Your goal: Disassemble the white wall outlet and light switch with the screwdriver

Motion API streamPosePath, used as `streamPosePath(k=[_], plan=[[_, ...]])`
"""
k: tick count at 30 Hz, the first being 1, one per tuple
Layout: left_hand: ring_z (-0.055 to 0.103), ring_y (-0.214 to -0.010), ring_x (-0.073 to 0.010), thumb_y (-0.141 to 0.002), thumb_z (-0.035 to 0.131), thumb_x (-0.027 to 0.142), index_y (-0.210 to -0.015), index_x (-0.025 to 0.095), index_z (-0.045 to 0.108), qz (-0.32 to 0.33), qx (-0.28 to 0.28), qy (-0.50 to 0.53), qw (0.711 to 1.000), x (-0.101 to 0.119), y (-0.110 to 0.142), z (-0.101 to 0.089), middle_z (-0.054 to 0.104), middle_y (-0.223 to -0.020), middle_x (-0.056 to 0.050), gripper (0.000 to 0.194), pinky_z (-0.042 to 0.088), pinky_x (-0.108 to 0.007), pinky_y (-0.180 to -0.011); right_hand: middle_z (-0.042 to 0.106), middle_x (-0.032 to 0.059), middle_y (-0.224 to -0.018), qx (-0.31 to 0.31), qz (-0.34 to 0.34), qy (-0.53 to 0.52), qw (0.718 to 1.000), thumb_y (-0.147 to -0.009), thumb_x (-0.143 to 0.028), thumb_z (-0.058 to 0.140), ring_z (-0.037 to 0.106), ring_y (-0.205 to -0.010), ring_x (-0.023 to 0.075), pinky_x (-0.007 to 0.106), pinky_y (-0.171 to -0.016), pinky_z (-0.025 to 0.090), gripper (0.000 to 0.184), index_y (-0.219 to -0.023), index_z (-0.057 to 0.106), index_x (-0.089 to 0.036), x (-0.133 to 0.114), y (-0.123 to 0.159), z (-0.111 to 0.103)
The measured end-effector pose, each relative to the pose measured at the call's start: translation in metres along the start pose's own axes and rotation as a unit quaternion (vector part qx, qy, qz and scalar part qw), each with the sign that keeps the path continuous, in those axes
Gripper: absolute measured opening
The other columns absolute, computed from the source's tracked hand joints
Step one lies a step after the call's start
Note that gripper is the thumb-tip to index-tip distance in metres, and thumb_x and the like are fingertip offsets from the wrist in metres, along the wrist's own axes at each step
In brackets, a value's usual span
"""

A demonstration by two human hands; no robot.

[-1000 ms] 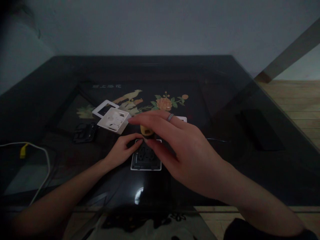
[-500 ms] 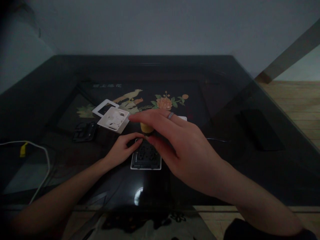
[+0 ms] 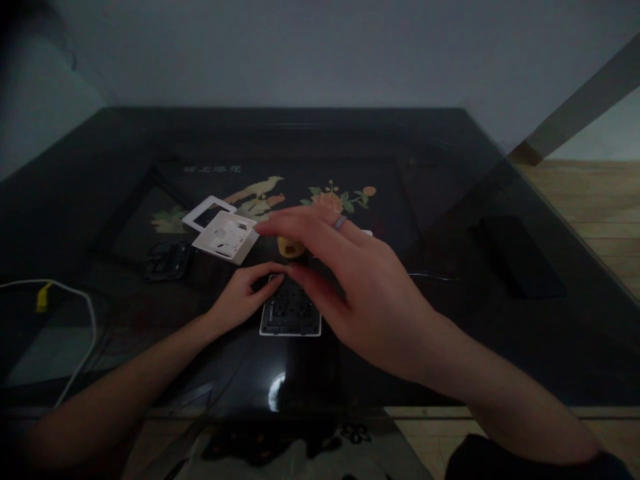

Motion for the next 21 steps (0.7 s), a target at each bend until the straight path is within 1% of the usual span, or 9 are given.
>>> streamPosePath(k=[3,6,8,11,14,16,18,20,21], plan=[[0.069,-0.09,-0.0203,-0.094,0.05,0.026,-0.103,0.019,0.07,0.0,0.0,0.0,1.0,0.0012,-0.0004,-0.0002,0.076,-0.097,-0.003,0.023,0.052,-0.03,-0.078,0.066,0.007,-0.112,0.037,-0.012,0.023,0.999,-0.086,-0.024,0.069,0.064,-0.104,0.0216,0.035,-0.088,0.057,0.025,-0.111,0.065,-0.021,0.0026,-0.0014,-0.0003],[0.07,-0.09,-0.0204,-0.094,0.05,0.026,-0.103,0.019,0.07,-0.003,-0.004,0.0,1.0,0.0017,-0.001,-0.0001,0.076,-0.097,-0.003,0.024,0.052,-0.031,-0.079,0.066,0.0042,-0.096,0.067,-0.014,0.048,0.997,-0.084,-0.024,0.071,0.066,-0.09,0.02,0.034,-0.081,0.059,0.019,-0.103,0.067,-0.024,0.0052,-0.0017,-0.0016],[0.069,-0.092,-0.0205,-0.094,0.05,0.026,-0.104,0.019,0.07,-0.004,-0.005,0.0,1.0,0.0012,-0.0013,0.0,0.075,-0.098,-0.003,0.024,0.052,-0.031,-0.081,0.068,0.0033,-0.1,0.057,-0.014,0.039,0.998,-0.086,-0.017,0.068,0.067,-0.09,0.0191,0.033,-0.083,0.059,0.024,-0.109,0.066,-0.024,0.0058,-0.0011,-0.0025],[0.069,-0.093,-0.0208,-0.094,0.049,0.026,-0.104,0.019,0.07,-0.004,-0.006,0.001,1.0,-0.0003,-0.0013,0.0003,0.075,-0.098,-0.004,0.024,0.052,-0.033,-0.084,0.069,0.0032,-0.116,0.005,-0.001,0.0,1.0,-0.089,-0.01,0.061,0.068,-0.098,0.0184,0.03,-0.086,0.059,0.038,-0.124,0.06,-0.023,0.0068,0.0005,-0.0033],[0.069,-0.094,-0.021,-0.094,0.05,0.026,-0.104,0.019,0.07,-0.003,-0.004,0.002,1.0,-0.0011,-0.0005,0.0005,0.075,-0.098,-0.004,0.023,0.052,-0.034,-0.085,0.066,0.0043,-0.123,-0.03,-0.015,-0.018,0.999,-0.092,-0.012,0.057,0.065,-0.11,0.0197,0.031,-0.09,0.057,0.036,-0.126,0.059,-0.022,0.0062,0.0009,-0.0033],[0.069,-0.094,-0.021,-0.094,0.05,0.026,-0.104,0.019,0.07,-0.003,-0.002,0.003,1.0,-0.001,0.0,0.0008,0.075,-0.099,-0.004,0.023,0.051,-0.034,-0.085,0.066,0.0064,-0.119,-0.012,-0.035,0.0,0.999,-0.09,-0.021,0.063,0.063,-0.111,0.0218,0.034,-0.092,0.057,0.028,-0.118,0.062,-0.021,0.0056,0.0,-0.003],[0.069,-0.094,-0.0208,-0.095,0.05,0.027,-0.104,0.019,0.07,-0.005,-0.003,0.002,1.0,-0.0006,0.0001,0.0013,0.075,-0.1,-0.004,0.023,0.051,-0.033,-0.084,0.066,0.0071,-0.107,0.027,-0.041,0.039,0.998,-0.086,-0.028,0.07,0.065,-0.102,0.022,0.035,-0.086,0.058,0.023,-0.107,0.065,-0.02,0.0056,-0.0009,-0.0025],[0.069,-0.092,-0.0204,-0.095,0.05,0.026,-0.104,0.019,0.07,-0.006,-0.005,-0.001,1.0,-0.0001,0.0,0.0018,0.075,-0.1,-0.003,0.023,0.051,-0.032,-0.081,0.066,0.0058,-0.098,0.056,-0.038,0.067,0.995,-0.084,-0.023,0.071,0.066,-0.094,0.0203,0.033,-0.083,0.059,0.02,-0.103,0.066,-0.02,0.0057,-0.0011,-0.0017],[0.069,-0.091,-0.0201,-0.095,0.049,0.026,-0.104,0.019,0.07,-0.005,-0.005,-0.002,1.0,0.0001,-0.0001,0.0019,0.075,-0.1,-0.003,0.024,0.051,-0.031,-0.08,0.067,0.0052,-0.098,0.058,-0.034,0.067,0.995,-0.084,-0.018,0.071,0.067,-0.094,0.0198,0.032,-0.084,0.058,0.022,-0.105,0.065,-0.02,0.0058,-0.0011,-0.0013]])
Point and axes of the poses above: each hand's wrist, its own y-axis away from the middle knuckle, its own z-axis out of the palm, x = y × z, the point moved 4 cm from there along -y, towards the middle knuckle
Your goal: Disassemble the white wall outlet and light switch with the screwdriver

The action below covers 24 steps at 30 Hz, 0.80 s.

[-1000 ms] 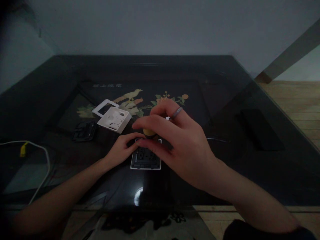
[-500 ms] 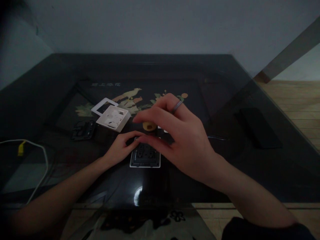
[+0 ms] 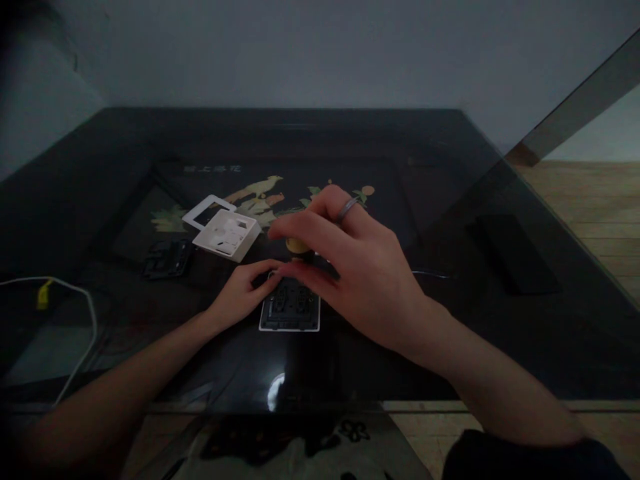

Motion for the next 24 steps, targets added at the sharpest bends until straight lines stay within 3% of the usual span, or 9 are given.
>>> streamPosePath(k=[3,6,9,11,14,19,24], plan=[[0.069,-0.091,-0.0196,-0.095,0.049,0.025,-0.103,0.019,0.07,0.002,0.002,-0.002,1.0,0.0004,-0.0001,-0.0006,0.075,-0.098,-0.003,0.024,0.051,-0.03,-0.079,0.069,0.0043,-0.114,-0.039,0.019,-0.045,0.998,-0.085,-0.007,0.064,0.067,-0.104,0.0181,0.03,-0.092,0.056,0.035,-0.119,0.06,-0.019,0.0007,0.0008,0.0007],[0.069,-0.09,-0.0196,-0.095,0.049,0.026,-0.103,0.019,0.07,0.004,0.004,-0.002,1.0,0.0005,0.0,-0.0017,0.075,-0.097,-0.003,0.023,0.051,-0.03,-0.079,0.067,0.004,-0.125,-0.089,0.027,-0.095,0.991,-0.09,-0.006,0.056,0.065,-0.11,0.0173,0.03,-0.093,0.056,0.038,-0.126,0.056,-0.019,0.0008,0.0013,0.0005],[0.069,-0.092,-0.0198,-0.095,0.049,0.026,-0.103,0.019,0.07,0.007,0.005,-0.001,1.0,0.0007,-0.0002,-0.0021,0.075,-0.099,-0.003,0.023,0.051,-0.031,-0.082,0.065,0.0064,-0.124,-0.065,0.012,-0.079,0.995,-0.089,-0.021,0.064,0.062,-0.115,0.021,0.035,-0.093,0.056,0.029,-0.118,0.061,-0.021,-0.0001,0.0002,-0.0011],[0.069,-0.093,-0.0201,-0.094,0.05,0.025,-0.104,0.018,0.07,0.007,0.004,-0.001,1.0,0.0008,-0.0004,-0.0018,0.075,-0.1,-0.004,0.023,0.051,-0.031,-0.082,0.066,0.0082,-0.111,-0.027,0.0,-0.044,0.999,-0.085,-0.028,0.071,0.064,-0.106,0.0216,0.034,-0.089,0.057,0.026,-0.109,0.065,-0.019,-0.0013,-0.0007,-0.0017],[0.069,-0.092,-0.0202,-0.094,0.05,0.025,-0.104,0.019,0.07,0.007,0.004,-0.003,1.0,0.0009,-0.0005,-0.0012,0.075,-0.1,-0.003,0.023,0.051,-0.031,-0.081,0.069,0.006,-0.098,-0.002,-0.006,-0.019,1.0,-0.084,-0.02,0.071,0.066,-0.095,0.0186,0.031,-0.085,0.058,0.02,-0.104,0.066,-0.018,-0.0034,-0.0006,-0.0011],[0.069,-0.091,-0.02,-0.095,0.049,0.026,-0.103,0.019,0.07,0.007,0.005,-0.007,1.0,0.002,-0.0005,-0.0016,0.075,-0.098,-0.003,0.023,0.051,-0.031,-0.081,0.07,0.0039,-0.118,-0.059,0.051,-0.072,0.994,-0.089,-0.01,0.059,0.07,-0.096,0.0188,0.034,-0.086,0.06,0.035,-0.122,0.06,-0.022,-0.0015,0.0013,0.0003],[0.069,-0.091,-0.0207,-0.094,0.05,0.027,-0.103,0.018,0.07,0.01,0.009,-0.005,1.0,0.0037,-0.0008,-0.0025,0.075,-0.098,-0.004,0.023,0.051,-0.031,-0.081,0.064,0.0075,-0.123,-0.061,0.016,-0.074,0.995,-0.09,-0.021,0.063,0.061,-0.115,0.0238,0.042,-0.095,0.055,0.029,-0.119,0.062,-0.024,-0.0018,-0.0001,0.001]])
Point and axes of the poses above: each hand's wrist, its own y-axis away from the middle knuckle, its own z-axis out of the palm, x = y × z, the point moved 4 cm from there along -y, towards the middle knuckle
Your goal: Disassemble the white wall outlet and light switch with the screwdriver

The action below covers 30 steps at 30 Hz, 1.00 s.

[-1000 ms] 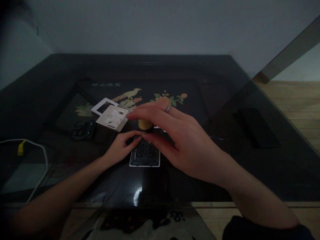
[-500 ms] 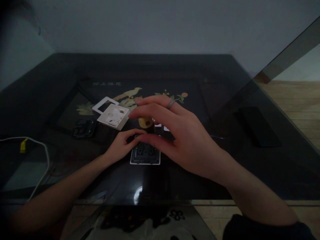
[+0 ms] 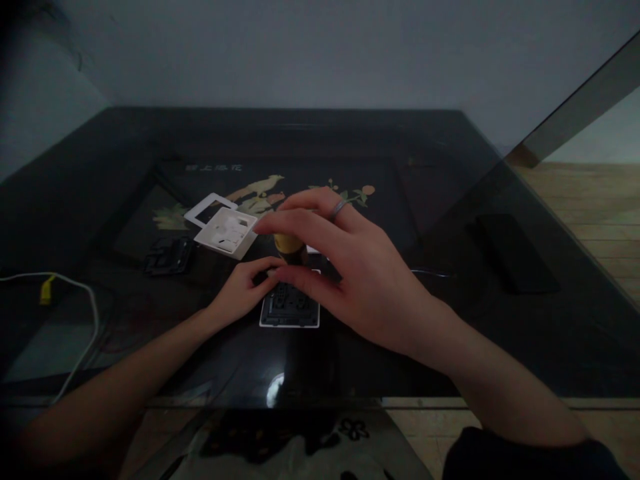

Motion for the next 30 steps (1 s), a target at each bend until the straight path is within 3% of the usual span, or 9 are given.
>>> streamPosePath(k=[3,6,11,14,17,20,26,30], plan=[[0.069,-0.089,-0.0203,-0.094,0.05,0.027,-0.103,0.018,0.07,-0.003,-0.002,0.0,1.0,0.0002,0.0002,0.0003,0.075,-0.097,-0.004,0.024,0.052,-0.031,-0.08,0.065,0.0069,-0.104,0.032,-0.013,0.024,0.999,-0.084,-0.026,0.072,0.063,-0.099,0.0202,0.036,-0.085,0.058,0.03,-0.113,0.065,-0.021,0.0008,-0.001,0.0003],[0.069,-0.09,-0.0205,-0.094,0.05,0.027,-0.104,0.018,0.07,-0.007,-0.003,-0.003,1.0,-0.0006,0.0005,0.0007,0.075,-0.097,-0.004,0.024,0.052,-0.031,-0.079,0.066,0.0047,-0.095,0.053,-0.013,0.032,0.998,-0.084,-0.019,0.072,0.065,-0.092,0.018,0.032,-0.082,0.058,0.024,-0.107,0.066,-0.02,0.0,-0.0008,-0.0007],[0.069,-0.09,-0.0206,-0.094,0.05,0.027,-0.104,0.019,0.07,-0.011,-0.001,-0.009,1.0,-0.0019,0.0004,0.0008,0.075,-0.097,-0.003,0.024,0.052,-0.031,-0.079,0.068,0.0045,-0.122,-0.016,0.016,-0.011,1.0,-0.09,-0.006,0.054,0.068,-0.104,0.0192,0.034,-0.087,0.058,0.039,-0.126,0.058,-0.021,0.0006,0.0009,-0.0008],[0.069,-0.09,-0.0206,-0.094,0.05,0.027,-0.104,0.018,0.07,-0.01,0.001,-0.008,1.0,-0.0014,0.0002,0.0007,0.075,-0.097,-0.003,0.023,0.052,-0.031,-0.079,0.064,0.0056,-0.13,-0.038,0.015,-0.03,0.999,-0.092,-0.014,0.056,0.063,-0.117,0.0221,0.036,-0.09,0.058,0.036,-0.127,0.056,-0.023,0.0015,0.0014,-0.0002],[0.069,-0.09,-0.0208,-0.094,0.051,0.027,-0.104,0.018,0.07,-0.009,-0.001,-0.005,1.0,-0.0011,0.0003,0.0008,0.075,-0.098,-0.004,0.023,0.052,-0.032,-0.081,0.065,0.0075,-0.115,0.02,-0.003,0.012,1.0,-0.087,-0.026,0.068,0.063,-0.11,0.0232,0.037,-0.089,0.058,0.025,-0.111,0.063,-0.023,0.001,0.0006,-0.0006],[0.069,-0.091,-0.0209,-0.094,0.05,0.027,-0.105,0.019,0.07,-0.008,-0.004,-0.004,1.0,-0.0013,0.0004,0.0009,0.075,-0.098,-0.004,0.024,0.052,-0.033,-0.082,0.066,0.0035,-0.098,0.067,-0.007,0.044,0.997,-0.085,-0.017,0.068,0.067,-0.095,0.0202,0.036,-0.084,0.06,0.019,-0.102,0.065,-0.025,-0.0006,0.0008,0.0004],[0.069,-0.089,-0.0203,-0.094,0.05,0.027,-0.104,0.019,0.07,-0.007,-0.005,-0.005,1.0,-0.0007,0.0,0.001,0.075,-0.098,-0.003,0.023,0.052,-0.032,-0.08,0.066,0.004,-0.126,-0.006,0.059,-0.04,0.997,-0.091,-0.011,0.056,0.066,-0.111,0.0196,0.034,-0.093,0.057,0.034,-0.123,0.059,-0.022,0.0021,0.0028,0.0014],[0.068,-0.089,-0.02,-0.094,0.05,0.026,-0.104,0.019,0.07,-0.004,-0.001,-0.003,1.0,-0.0007,0.0002,0.0006,0.075,-0.097,-0.003,0.023,0.051,-0.032,-0.081,0.063,0.0064,-0.13,-0.017,0.022,-0.051,0.998,-0.092,-0.016,0.057,0.059,-0.122,0.022,0.038,-0.095,0.056,0.029,-0.121,0.06,-0.023,0.0015,0.0006,0.0024]])
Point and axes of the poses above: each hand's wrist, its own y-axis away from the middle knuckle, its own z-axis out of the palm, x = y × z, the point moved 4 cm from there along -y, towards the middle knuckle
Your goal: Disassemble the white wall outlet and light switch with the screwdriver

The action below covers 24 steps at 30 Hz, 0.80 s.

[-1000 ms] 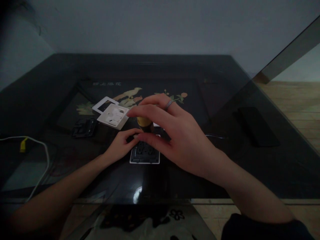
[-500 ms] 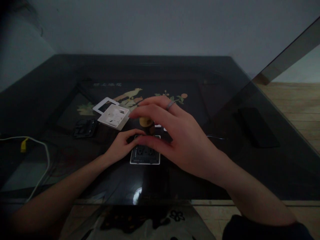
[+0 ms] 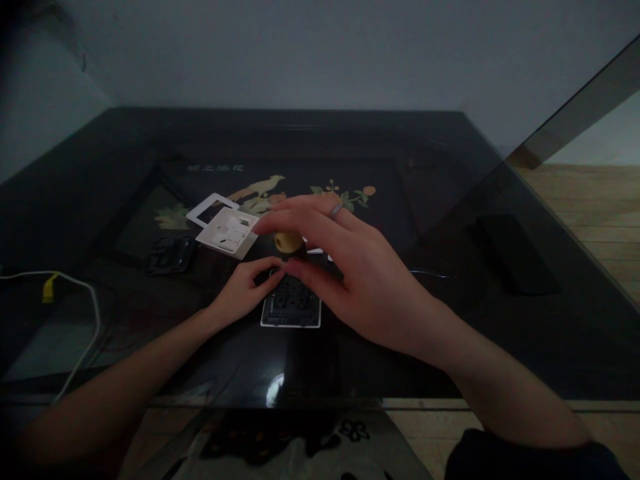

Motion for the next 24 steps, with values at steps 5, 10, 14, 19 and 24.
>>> streamPosePath(k=[5,10,14,19,24], plan=[[0.069,-0.09,-0.0205,-0.094,0.05,0.027,-0.104,0.018,0.07,0.0,-0.004,0.003,1.0,0.0,0.0,0.0,0.075,-0.097,-0.004,0.023,0.052,-0.032,-0.08,0.066,0.0054,-0.099,0.076,-0.03,0.065,0.995,-0.082,-0.019,0.072,0.065,-0.096,0.0203,0.036,-0.084,0.059,0.025,-0.105,0.065,-0.021,-0.001,-0.001,0.002],[0.069,-0.092,-0.0209,-0.094,0.05,0.026,-0.105,0.02,0.07,-0.002,-0.008,0.003,1.0,-0.001,0.0,0.0,0.075,-0.098,-0.004,0.024,0.052,-0.033,-0.084,0.067,0.0048,-0.12,0.039,0.041,-0.044,0.997,-0.088,-0.01,0.061,0.067,-0.107,0.02,0.036,-0.09,0.059,0.042,-0.127,0.055,-0.024,0.005,0.001,0.003],[0.069,-0.092,-0.0211,-0.094,0.051,0.026,-0.104,0.02,0.07,0.0,-0.005,0.005,1.0,-0.002,0.0,0.0,0.075,-0.099,-0.003,0.023,0.053,-0.033,-0.084,0.067,0.0061,-0.123,-0.012,0.031,-0.051,0.998,-0.089,-0.015,0.062,0.067,-0.107,0.0213,0.036,-0.085,0.06,0.037,-0.124,0.058,-0.024,0.005,0.0,0.005],[0.069,-0.093,-0.0204,-0.093,0.052,0.025,-0.106,0.019,0.07,0.007,0.012,0.013,1.0,-0.002,-0.001,-0.003,0.075,-0.103,-0.004,0.022,0.053,-0.032,-0.085,0.068,0.005,-0.117,0.009,-0.012,-0.013,1.0,-0.086,-0.01,0.064,0.066,-0.104,0.0182,0.031,-0.084,0.059,0.045,-0.128,0.057,-0.025,0.005,-0.003,0.01],[0.066,-0.104,-0.0201,-0.095,0.052,0.027,-0.117,0.021,0.064,0.022,0.07,0.032,0.997,0.015,-0.002,-0.025,0.07,-0.117,-0.005,0.025,0.052,-0.033,-0.093,0.066,0.0022,-0.124,0.04,0.026,-0.108,0.993,-0.086,-0.008,0.063,0.068,-0.105,0.0159,0.03,-0.087,0.059,0.059,-0.138,0.046,-0.03,0.011,0.0,0.009]])
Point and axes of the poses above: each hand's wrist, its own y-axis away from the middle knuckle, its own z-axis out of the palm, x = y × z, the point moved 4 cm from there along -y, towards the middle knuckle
